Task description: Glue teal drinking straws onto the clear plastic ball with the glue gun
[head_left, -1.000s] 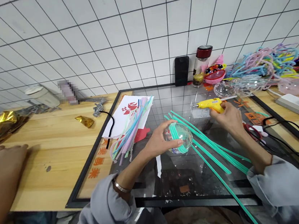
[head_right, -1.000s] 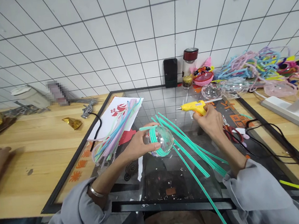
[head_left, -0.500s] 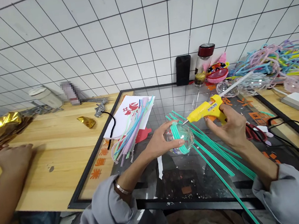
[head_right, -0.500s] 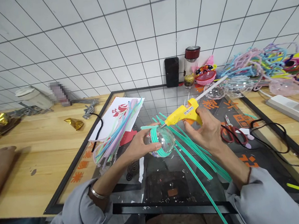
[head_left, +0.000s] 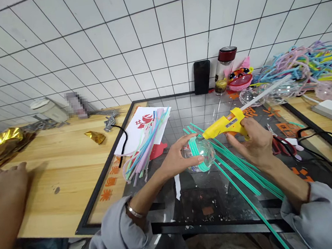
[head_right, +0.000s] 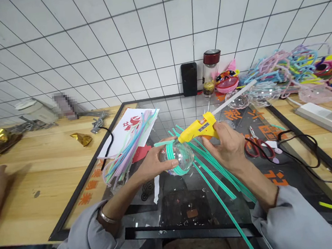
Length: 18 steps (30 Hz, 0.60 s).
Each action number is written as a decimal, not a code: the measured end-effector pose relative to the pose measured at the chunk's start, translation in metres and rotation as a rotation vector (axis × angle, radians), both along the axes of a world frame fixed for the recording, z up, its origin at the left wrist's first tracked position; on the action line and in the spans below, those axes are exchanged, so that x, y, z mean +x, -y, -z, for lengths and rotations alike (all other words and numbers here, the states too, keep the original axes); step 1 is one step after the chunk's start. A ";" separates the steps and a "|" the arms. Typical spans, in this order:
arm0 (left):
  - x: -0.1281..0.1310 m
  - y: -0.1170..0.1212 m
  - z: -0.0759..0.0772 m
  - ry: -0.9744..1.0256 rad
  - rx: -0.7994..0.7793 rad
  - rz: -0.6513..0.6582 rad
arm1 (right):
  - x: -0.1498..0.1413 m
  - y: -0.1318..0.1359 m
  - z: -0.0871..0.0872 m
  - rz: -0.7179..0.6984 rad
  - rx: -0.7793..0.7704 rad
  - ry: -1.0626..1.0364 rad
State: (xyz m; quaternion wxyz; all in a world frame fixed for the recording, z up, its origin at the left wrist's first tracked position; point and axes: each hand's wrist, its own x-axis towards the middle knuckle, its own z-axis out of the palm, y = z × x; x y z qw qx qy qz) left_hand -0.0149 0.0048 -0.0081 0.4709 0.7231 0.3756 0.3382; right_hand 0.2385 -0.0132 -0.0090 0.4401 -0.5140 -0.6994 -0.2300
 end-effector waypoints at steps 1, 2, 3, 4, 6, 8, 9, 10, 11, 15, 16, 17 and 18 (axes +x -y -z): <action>0.000 0.000 0.000 0.001 0.001 0.001 | 0.000 0.000 0.000 -0.005 0.018 0.017; 0.000 0.000 0.000 0.002 0.002 0.001 | 0.000 0.000 0.000 -0.008 0.027 0.030; 0.000 0.000 -0.001 0.003 0.003 0.002 | 0.000 0.000 -0.001 -0.010 0.033 0.041; 0.000 0.000 -0.001 0.003 0.002 0.002 | 0.000 0.000 -0.001 -0.010 0.038 0.050; 0.000 0.000 -0.001 -0.004 -0.001 0.002 | -0.001 0.000 -0.003 -0.014 0.054 0.062; 0.000 0.000 -0.002 -0.010 0.000 0.003 | -0.001 0.000 -0.004 -0.027 0.073 0.065; 0.001 0.000 -0.002 -0.009 0.001 0.004 | -0.002 0.001 -0.005 -0.035 0.078 0.066; 0.001 0.000 -0.002 -0.006 0.003 0.003 | -0.002 0.001 -0.005 -0.038 0.084 0.069; 0.001 0.000 -0.002 -0.003 0.002 0.001 | -0.002 0.001 -0.006 -0.035 0.090 0.075; 0.001 0.001 -0.003 -0.002 -0.004 -0.007 | -0.002 0.001 -0.007 -0.002 0.113 0.128; 0.001 0.001 -0.004 0.002 -0.003 -0.003 | -0.002 0.001 -0.008 0.002 0.113 0.137; 0.001 0.001 -0.005 0.008 -0.002 0.001 | -0.002 0.002 -0.008 0.004 0.112 0.140; 0.001 0.002 -0.005 0.014 0.002 0.004 | -0.001 0.002 -0.008 0.004 0.111 0.139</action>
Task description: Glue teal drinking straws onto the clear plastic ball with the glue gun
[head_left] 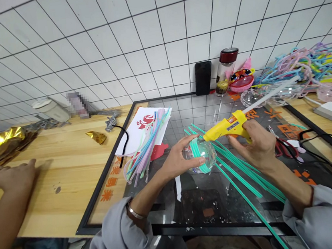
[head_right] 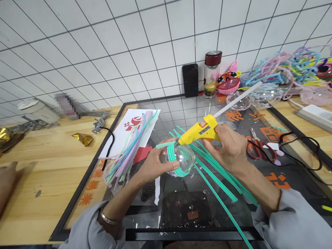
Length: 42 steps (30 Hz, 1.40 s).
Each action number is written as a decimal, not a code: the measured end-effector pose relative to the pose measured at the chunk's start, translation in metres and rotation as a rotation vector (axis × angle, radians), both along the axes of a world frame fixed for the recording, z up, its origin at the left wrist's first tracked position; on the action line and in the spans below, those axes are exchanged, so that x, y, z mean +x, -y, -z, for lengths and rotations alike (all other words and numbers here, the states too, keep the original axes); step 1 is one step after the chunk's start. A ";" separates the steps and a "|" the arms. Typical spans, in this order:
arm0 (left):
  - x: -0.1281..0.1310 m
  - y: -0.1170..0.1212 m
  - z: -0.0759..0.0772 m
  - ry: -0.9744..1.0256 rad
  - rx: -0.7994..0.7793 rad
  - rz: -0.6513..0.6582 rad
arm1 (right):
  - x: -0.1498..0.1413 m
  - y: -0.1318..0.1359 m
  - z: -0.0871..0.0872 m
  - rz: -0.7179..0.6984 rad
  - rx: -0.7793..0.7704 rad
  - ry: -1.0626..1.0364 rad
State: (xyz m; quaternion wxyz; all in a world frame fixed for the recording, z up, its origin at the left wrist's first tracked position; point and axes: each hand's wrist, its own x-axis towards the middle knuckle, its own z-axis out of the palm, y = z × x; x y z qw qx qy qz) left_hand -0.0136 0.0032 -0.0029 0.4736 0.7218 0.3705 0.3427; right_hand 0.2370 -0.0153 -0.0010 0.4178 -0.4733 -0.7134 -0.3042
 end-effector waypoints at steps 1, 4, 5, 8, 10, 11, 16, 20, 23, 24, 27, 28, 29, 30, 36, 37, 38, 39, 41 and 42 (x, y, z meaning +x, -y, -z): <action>0.000 0.000 -0.001 0.003 0.003 0.001 | 0.000 0.000 0.000 -0.001 0.002 -0.004; 0.000 0.001 -0.002 -0.003 0.019 -0.005 | 0.001 0.001 0.000 -0.007 0.015 -0.002; 0.000 0.001 -0.002 -0.004 0.025 -0.006 | 0.001 0.001 -0.001 -0.008 0.016 0.002; 0.001 0.001 -0.002 -0.012 0.026 -0.006 | 0.001 0.001 -0.001 -0.005 0.005 0.002; 0.001 0.001 -0.002 -0.016 0.023 -0.004 | 0.001 0.001 -0.001 -0.003 -0.003 -0.007; 0.001 0.001 -0.002 -0.016 0.022 -0.003 | 0.001 0.002 -0.001 -0.004 -0.005 -0.010; 0.001 0.001 -0.002 -0.025 0.014 -0.002 | 0.002 0.002 -0.001 -0.022 -0.006 0.000; 0.001 0.001 -0.003 -0.028 0.016 0.001 | 0.002 0.002 -0.001 -0.014 -0.006 0.003; 0.001 0.001 -0.004 -0.018 0.017 0.006 | 0.002 0.003 -0.003 -0.018 -0.011 0.005; 0.001 0.001 -0.004 -0.015 0.017 0.008 | 0.002 0.003 -0.003 -0.017 -0.016 0.008; 0.001 0.001 -0.004 -0.011 0.014 0.012 | 0.002 0.004 -0.005 -0.013 -0.017 0.017; 0.001 0.001 -0.004 -0.012 0.016 0.012 | 0.002 0.004 -0.005 -0.015 -0.011 0.019; 0.001 0.001 -0.004 -0.012 0.020 0.011 | 0.002 0.004 -0.005 -0.018 -0.006 0.021; 0.001 0.001 -0.003 -0.012 0.024 0.009 | 0.002 0.004 -0.005 -0.019 -0.004 0.021; 0.001 0.001 -0.002 -0.019 0.027 -0.001 | 0.002 0.005 -0.005 -0.025 -0.015 0.023; 0.001 0.001 -0.002 -0.025 0.025 -0.002 | 0.002 0.005 -0.005 -0.031 -0.011 0.024; 0.001 0.001 -0.002 -0.030 0.024 -0.002 | 0.003 0.005 -0.005 -0.034 -0.010 0.023; 0.001 0.001 -0.002 -0.032 0.022 -0.001 | 0.003 0.005 -0.004 -0.034 -0.010 0.021; 0.001 0.001 -0.002 -0.033 0.017 -0.001 | 0.003 0.005 -0.004 -0.032 -0.013 0.018; 0.001 0.001 -0.002 -0.033 0.017 -0.003 | 0.003 0.005 -0.004 -0.030 -0.014 0.019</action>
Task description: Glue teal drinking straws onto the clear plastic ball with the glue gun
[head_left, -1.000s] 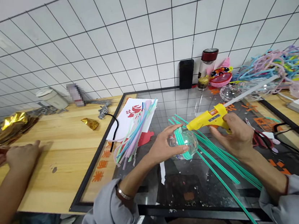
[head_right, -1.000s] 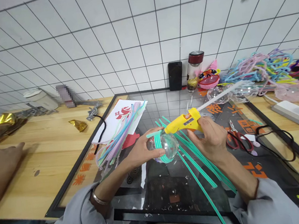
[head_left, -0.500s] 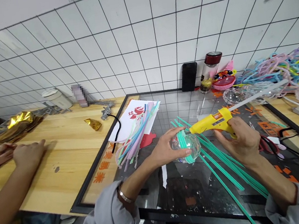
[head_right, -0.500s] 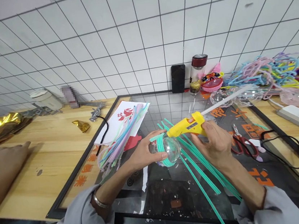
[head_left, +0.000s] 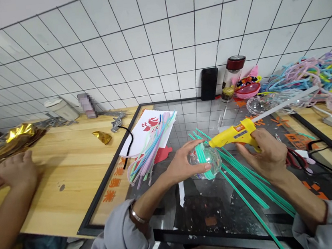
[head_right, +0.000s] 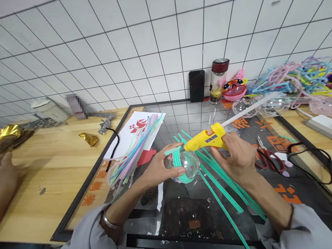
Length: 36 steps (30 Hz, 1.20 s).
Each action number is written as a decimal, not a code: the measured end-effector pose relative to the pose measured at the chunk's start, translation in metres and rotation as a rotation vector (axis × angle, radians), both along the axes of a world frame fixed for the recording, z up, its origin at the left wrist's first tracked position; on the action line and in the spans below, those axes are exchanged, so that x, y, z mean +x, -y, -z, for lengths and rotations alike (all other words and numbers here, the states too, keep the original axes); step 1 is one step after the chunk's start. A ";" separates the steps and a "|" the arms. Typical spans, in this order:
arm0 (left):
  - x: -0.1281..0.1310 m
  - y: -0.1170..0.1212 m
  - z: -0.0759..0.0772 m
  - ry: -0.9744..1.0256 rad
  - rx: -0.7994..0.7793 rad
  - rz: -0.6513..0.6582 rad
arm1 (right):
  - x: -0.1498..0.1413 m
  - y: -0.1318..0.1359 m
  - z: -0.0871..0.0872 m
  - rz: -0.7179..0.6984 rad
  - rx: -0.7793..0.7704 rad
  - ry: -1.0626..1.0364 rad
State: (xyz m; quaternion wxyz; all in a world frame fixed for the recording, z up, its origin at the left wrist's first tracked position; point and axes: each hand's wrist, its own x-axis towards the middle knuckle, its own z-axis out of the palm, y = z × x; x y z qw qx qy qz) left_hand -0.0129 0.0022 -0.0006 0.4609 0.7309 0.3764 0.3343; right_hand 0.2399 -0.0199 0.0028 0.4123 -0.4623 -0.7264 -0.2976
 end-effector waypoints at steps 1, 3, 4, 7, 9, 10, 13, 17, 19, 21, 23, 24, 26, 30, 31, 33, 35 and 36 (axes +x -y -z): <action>0.000 0.000 0.000 -0.001 0.002 -0.003 | 0.000 0.000 0.000 0.000 0.004 0.002; 0.000 0.000 0.000 -0.002 0.007 -0.006 | 0.000 0.000 0.000 0.001 0.016 0.001; 0.000 0.000 -0.001 -0.003 0.008 -0.006 | 0.000 0.000 0.001 0.004 0.018 -0.003; 0.000 0.000 -0.001 0.000 0.006 -0.006 | 0.000 0.000 0.001 0.015 0.012 -0.017; 0.000 0.000 -0.002 0.003 0.006 -0.005 | 0.000 0.000 0.001 0.020 0.004 -0.011; 0.000 0.000 -0.002 0.006 0.008 -0.003 | 0.000 0.000 0.001 0.019 0.006 -0.004; 0.000 0.000 -0.002 0.018 0.011 0.005 | 0.000 0.000 0.002 0.016 0.014 0.012; 0.000 0.001 -0.001 0.014 -0.003 -0.007 | -0.001 -0.001 0.004 0.033 -0.002 -0.006; 0.000 0.001 -0.001 0.019 -0.001 -0.010 | -0.001 -0.001 0.005 0.046 -0.010 -0.014; 0.000 0.001 -0.001 0.026 0.007 -0.006 | -0.001 -0.001 0.004 0.051 -0.012 -0.013; 0.000 0.001 -0.001 0.028 0.013 -0.004 | -0.002 -0.001 0.002 0.041 0.001 -0.003; 0.000 0.001 -0.001 0.025 0.014 -0.006 | -0.002 -0.001 0.001 0.034 0.013 0.002; 0.000 0.001 -0.002 0.016 0.011 -0.005 | -0.002 0.000 0.000 0.026 0.031 0.002; 0.000 0.001 -0.002 0.009 0.013 -0.003 | -0.001 -0.001 0.002 0.029 -0.007 -0.024; 0.000 0.001 -0.002 0.010 0.014 -0.003 | -0.001 -0.001 0.002 0.028 -0.019 -0.027; 0.000 0.001 -0.002 0.013 0.016 -0.002 | 0.000 -0.001 0.003 0.033 -0.028 -0.027; 0.000 0.001 -0.002 0.017 0.015 -0.002 | 0.000 -0.001 0.002 0.045 -0.017 -0.020; 0.000 0.001 -0.002 0.017 0.014 -0.003 | -0.001 -0.001 0.002 0.046 -0.006 -0.017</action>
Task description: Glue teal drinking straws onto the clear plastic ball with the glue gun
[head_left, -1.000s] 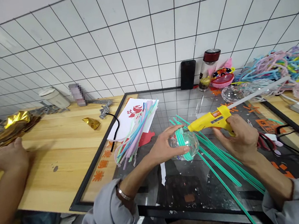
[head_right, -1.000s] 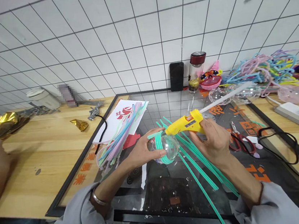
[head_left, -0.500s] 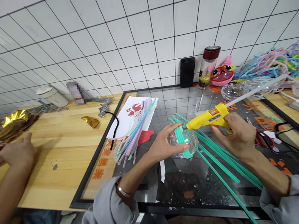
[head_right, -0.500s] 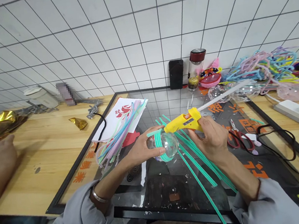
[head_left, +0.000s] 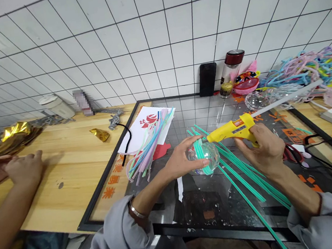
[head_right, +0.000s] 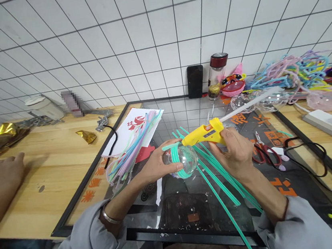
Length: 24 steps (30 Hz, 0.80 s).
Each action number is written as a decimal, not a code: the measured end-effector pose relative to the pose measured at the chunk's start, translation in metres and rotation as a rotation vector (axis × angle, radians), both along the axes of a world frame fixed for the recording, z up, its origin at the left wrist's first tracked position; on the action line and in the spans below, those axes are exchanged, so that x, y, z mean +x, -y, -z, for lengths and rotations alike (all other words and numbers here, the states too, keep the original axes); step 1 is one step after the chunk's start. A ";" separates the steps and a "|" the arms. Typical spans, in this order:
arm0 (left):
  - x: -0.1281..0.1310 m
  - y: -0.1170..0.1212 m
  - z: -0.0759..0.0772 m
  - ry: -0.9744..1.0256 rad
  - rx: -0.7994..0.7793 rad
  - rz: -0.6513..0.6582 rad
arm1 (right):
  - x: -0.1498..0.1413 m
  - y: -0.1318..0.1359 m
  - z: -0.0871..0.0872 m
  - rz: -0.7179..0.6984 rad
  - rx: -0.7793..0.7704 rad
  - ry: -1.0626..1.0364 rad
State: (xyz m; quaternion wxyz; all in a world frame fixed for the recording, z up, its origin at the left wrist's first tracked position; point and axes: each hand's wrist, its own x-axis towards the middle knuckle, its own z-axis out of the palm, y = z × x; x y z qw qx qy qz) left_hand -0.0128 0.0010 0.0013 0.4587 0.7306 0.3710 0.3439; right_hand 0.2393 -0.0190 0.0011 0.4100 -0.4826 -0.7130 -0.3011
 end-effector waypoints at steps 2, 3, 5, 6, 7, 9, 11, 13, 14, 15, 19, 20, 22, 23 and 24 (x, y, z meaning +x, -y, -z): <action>0.000 0.000 0.000 -0.002 -0.004 0.001 | -0.001 0.000 -0.002 -0.009 0.026 0.010; 0.000 0.000 0.000 -0.006 -0.005 0.001 | -0.001 0.000 -0.002 -0.017 0.037 0.017; 0.000 0.000 0.000 -0.010 -0.003 0.003 | -0.001 0.000 -0.003 -0.031 0.050 0.031; 0.000 0.000 0.001 -0.009 -0.001 0.003 | -0.002 -0.001 -0.003 -0.035 0.053 0.034; 0.000 0.000 0.001 -0.007 0.001 0.002 | -0.002 -0.001 -0.002 -0.037 0.053 0.034; 0.000 0.000 0.001 -0.004 0.003 0.000 | -0.002 -0.001 -0.002 -0.036 0.042 0.023; 0.000 0.000 0.000 -0.008 0.001 -0.001 | -0.001 0.000 -0.001 -0.037 0.029 0.006; 0.000 0.000 0.000 -0.011 0.000 0.001 | -0.001 0.000 -0.002 -0.045 0.024 -0.001; 0.000 0.000 -0.001 -0.009 -0.002 0.005 | 0.000 0.000 -0.002 -0.050 0.025 0.001; 0.000 0.000 -0.001 -0.004 -0.002 0.008 | 0.000 0.000 -0.002 -0.054 0.025 0.007; 0.000 -0.001 0.001 0.002 0.000 0.001 | -0.001 0.000 -0.004 -0.050 0.021 0.030; 0.000 -0.001 0.002 0.000 0.000 -0.003 | -0.001 0.001 -0.004 -0.049 0.022 0.033; 0.000 -0.001 0.003 -0.002 0.000 -0.003 | -0.001 0.002 -0.005 -0.046 0.025 0.034; 0.000 -0.001 0.003 0.000 0.000 -0.003 | -0.001 0.002 -0.005 -0.045 0.024 0.033; -0.001 -0.001 0.003 0.000 0.001 -0.001 | -0.001 0.003 -0.006 -0.043 0.022 0.032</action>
